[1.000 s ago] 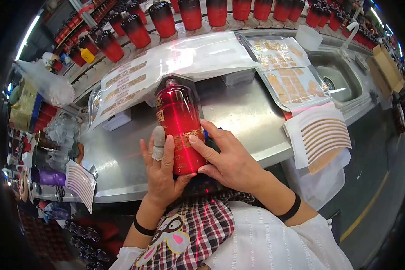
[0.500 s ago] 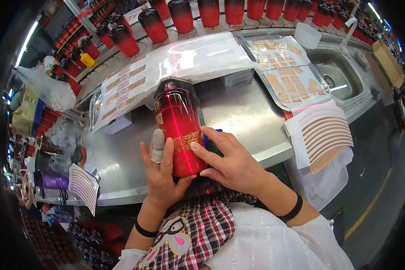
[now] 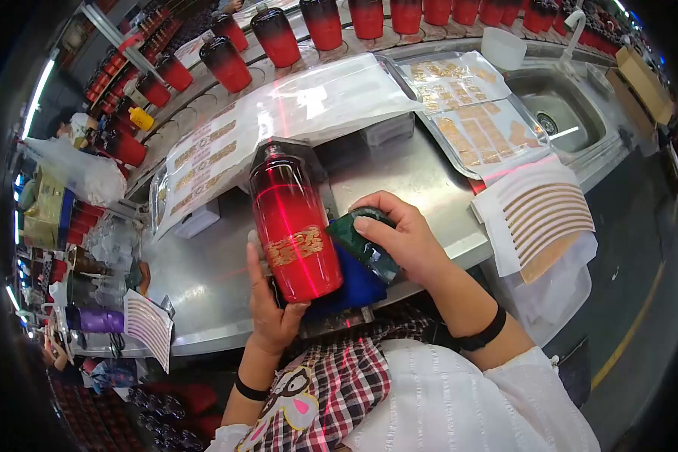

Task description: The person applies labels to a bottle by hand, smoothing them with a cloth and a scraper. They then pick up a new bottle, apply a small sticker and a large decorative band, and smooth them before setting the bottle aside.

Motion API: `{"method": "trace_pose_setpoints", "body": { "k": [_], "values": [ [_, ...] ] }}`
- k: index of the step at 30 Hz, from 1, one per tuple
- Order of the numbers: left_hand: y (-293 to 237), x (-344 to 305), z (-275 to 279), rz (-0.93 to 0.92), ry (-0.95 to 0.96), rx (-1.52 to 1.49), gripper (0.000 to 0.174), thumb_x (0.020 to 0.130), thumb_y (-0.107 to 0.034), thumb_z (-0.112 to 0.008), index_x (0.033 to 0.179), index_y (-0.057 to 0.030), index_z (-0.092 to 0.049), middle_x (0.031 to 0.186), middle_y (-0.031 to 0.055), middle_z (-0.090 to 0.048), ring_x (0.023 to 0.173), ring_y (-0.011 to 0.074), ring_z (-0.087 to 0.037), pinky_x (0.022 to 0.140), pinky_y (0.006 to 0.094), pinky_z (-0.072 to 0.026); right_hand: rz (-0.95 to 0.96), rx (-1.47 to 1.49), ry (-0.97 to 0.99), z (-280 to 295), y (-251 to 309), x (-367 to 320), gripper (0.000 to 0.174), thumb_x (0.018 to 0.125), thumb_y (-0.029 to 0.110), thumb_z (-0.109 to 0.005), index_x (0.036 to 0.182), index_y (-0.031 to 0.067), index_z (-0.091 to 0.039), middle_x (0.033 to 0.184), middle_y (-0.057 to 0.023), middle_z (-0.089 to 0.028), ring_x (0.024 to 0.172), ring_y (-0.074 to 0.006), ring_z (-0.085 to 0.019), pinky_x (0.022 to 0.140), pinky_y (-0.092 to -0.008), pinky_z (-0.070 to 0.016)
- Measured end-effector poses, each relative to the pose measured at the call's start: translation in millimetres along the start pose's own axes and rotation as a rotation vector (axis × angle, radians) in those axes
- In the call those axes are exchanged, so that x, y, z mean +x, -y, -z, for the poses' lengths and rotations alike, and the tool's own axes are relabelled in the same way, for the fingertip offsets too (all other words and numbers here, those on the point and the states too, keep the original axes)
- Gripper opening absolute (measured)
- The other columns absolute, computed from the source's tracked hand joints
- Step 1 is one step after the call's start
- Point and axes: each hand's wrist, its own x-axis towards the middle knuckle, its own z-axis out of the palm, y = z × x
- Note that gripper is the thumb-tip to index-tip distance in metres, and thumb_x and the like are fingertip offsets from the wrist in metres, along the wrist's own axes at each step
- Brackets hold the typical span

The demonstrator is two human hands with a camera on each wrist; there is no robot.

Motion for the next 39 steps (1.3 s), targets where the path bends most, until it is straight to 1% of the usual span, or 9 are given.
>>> {"method": "trace_pose_setpoints", "body": {
  "k": [8, 11, 18, 22, 24, 28, 31, 35, 39],
  "values": [
    [-6, 5, 3, -0.020, -0.022, -0.052, 0.104, 0.088, -0.048, -0.068, 0.151, 0.0085, -0.008, 0.151, 0.0325, -0.031, 0.136, 0.0416, -0.041, 0.111, 0.0430, -0.0341, 0.044, 0.032, 0.090, -7, 1, 5, 0.022, 0.091, 0.012, -0.066, 0.112, 0.0042, -0.062, 0.099, -0.0012, -0.065, 0.088, -0.0066, -0.060, 0.079, -0.0249, -0.0519],
    [-5, 19, 15, -0.093, -0.052, -0.140, 0.082, 0.092, -0.036, -0.066, 0.148, 0.0077, -0.025, 0.150, 0.0314, -0.033, 0.138, 0.0400, -0.039, 0.113, 0.0430, -0.0308, 0.071, -0.032, 0.108, -10, 5, 6, 0.025, 0.091, 0.013, -0.067, 0.113, 0.0039, -0.062, 0.100, -0.0012, -0.065, 0.089, -0.0069, -0.060, 0.080, -0.0243, -0.0511],
    [-35, 83, 25, -0.134, 0.080, 0.084, 0.022, 0.088, -0.012, -0.061, 0.109, -0.0046, -0.066, 0.152, 0.0257, -0.034, 0.141, 0.0435, -0.025, 0.115, 0.0471, -0.0210, 0.307, -0.451, 0.151, -15, 29, -6, 0.029, 0.091, 0.009, -0.065, 0.120, 0.0025, -0.061, 0.107, -0.0055, -0.066, 0.093, -0.0099, -0.061, 0.082, -0.0245, -0.0504],
    [-35, 85, 29, -0.162, 0.086, 0.098, 0.006, 0.085, -0.008, -0.063, 0.091, -0.0058, -0.066, 0.152, 0.0244, -0.035, 0.140, 0.0442, -0.027, 0.114, 0.0477, -0.0225, 0.506, -0.600, 0.158, -13, 40, -12, 0.032, 0.089, 0.006, -0.065, 0.121, 0.0015, -0.062, 0.127, -0.0153, -0.060, 0.094, -0.0156, -0.064, 0.082, -0.0266, -0.0512],
    [-35, 82, 28, -0.168, 0.081, 0.098, 0.007, 0.085, -0.007, -0.063, 0.092, -0.0056, -0.066, 0.152, 0.0241, -0.036, 0.140, 0.0443, -0.026, 0.114, 0.0479, -0.0231, 0.567, -0.682, 0.203, -13, 40, -9, 0.031, 0.086, 0.008, -0.068, 0.116, 0.0020, -0.064, 0.141, -0.0219, -0.048, 0.103, -0.0253, -0.063, 0.082, -0.0310, -0.0521],
    [-36, 72, 26, -0.167, 0.019, 0.112, 0.018, 0.086, -0.006, -0.061, 0.104, -0.0043, -0.065, 0.150, 0.0240, -0.040, 0.139, 0.0415, -0.032, 0.113, 0.0467, -0.0270, 0.613, -0.969, 0.141, -45, 38, -7, 0.021, 0.084, 0.016, -0.072, 0.099, 0.0029, -0.064, 0.134, -0.0233, -0.051, 0.119, -0.0381, -0.051, 0.096, -0.0430, -0.0446],
    [-25, 48, 17, 0.107, -0.224, -0.335, 0.031, 0.089, -0.006, -0.058, 0.119, -0.0019, -0.059, 0.147, 0.0242, -0.042, 0.136, 0.0383, -0.039, 0.111, 0.0447, -0.0308, 0.647, -0.984, 0.108, -52, 33, -2, 0.017, 0.085, 0.016, -0.072, 0.090, 0.0026, -0.063, 0.128, -0.0224, -0.053, 0.118, -0.0393, -0.050, 0.099, -0.0450, -0.0408],
    [-9, 15, 4, 0.138, -0.250, -0.226, 0.051, 0.096, -0.021, -0.054, 0.139, 0.0041, -0.044, 0.145, 0.0261, -0.043, 0.134, 0.0373, -0.044, 0.111, 0.0418, -0.0319, 0.677, -1.023, 0.085, -61, 38, -1, 0.015, 0.085, 0.015, -0.070, 0.083, 0.0019, -0.063, 0.120, -0.0207, -0.054, 0.113, -0.0389, -0.052, 0.097, -0.0450, -0.0415],
    [-20, 1, 3, -0.119, -0.131, 0.287, 0.084, 0.091, -0.051, -0.060, 0.146, 0.0067, -0.034, 0.149, 0.0282, -0.037, 0.139, 0.0460, -0.032, 0.115, 0.0575, -0.0185, 0.685, -1.028, 0.126, -73, 44, -3, 0.015, 0.086, 0.014, -0.069, 0.082, 0.0017, -0.062, 0.119, -0.0203, -0.054, 0.112, -0.0380, -0.052, 0.096, -0.0447, -0.0417]
  ]
}}
